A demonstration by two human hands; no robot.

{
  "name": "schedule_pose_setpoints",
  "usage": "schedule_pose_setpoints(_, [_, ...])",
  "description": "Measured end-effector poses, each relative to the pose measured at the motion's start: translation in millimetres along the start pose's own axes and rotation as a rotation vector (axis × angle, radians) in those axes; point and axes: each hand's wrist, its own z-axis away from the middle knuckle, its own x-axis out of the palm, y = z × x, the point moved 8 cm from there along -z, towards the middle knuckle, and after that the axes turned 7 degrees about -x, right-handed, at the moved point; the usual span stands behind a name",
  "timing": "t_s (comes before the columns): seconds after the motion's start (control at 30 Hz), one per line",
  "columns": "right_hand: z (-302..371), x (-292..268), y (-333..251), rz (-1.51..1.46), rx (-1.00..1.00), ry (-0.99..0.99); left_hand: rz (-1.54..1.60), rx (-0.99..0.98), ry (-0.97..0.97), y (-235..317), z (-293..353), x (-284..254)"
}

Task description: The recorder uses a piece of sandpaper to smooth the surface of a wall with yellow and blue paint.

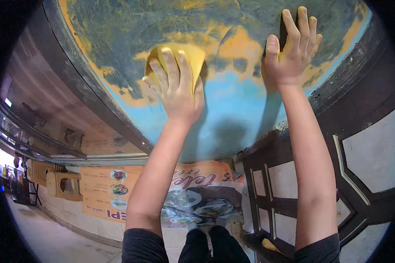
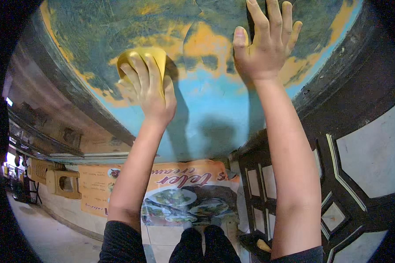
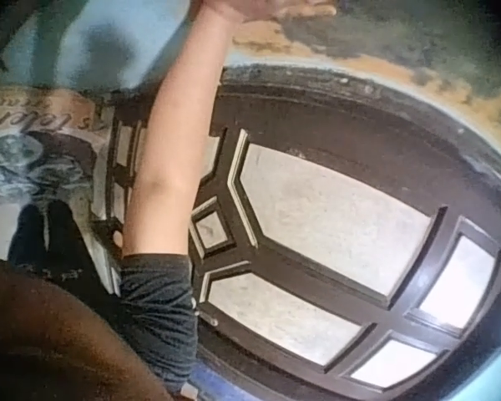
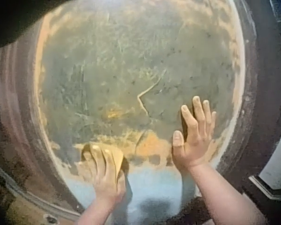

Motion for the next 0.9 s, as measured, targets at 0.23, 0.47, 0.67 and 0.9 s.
schedule_pose_setpoints(0.23, [1, 4, -5, -0.009, 0.032, 0.019, -0.266, 0.154, -0.464, -31, 120, 44])
schedule_pose_setpoints(0.47, [1, 1, -2, -0.007, 0.003, 0.001, -0.091, 0.080, 0.057, -8, -23, -24])
schedule_pose_setpoints(0.67, [2, 2, -3, -0.006, 0.006, 0.008, -0.268, 0.167, -0.207, -34, 72, 22])
schedule_pose_setpoints(0.9, [-10, -7, -12, 0.056, 0.059, -0.111, -0.062, 0.142, 0.068, 8, -50, -41])
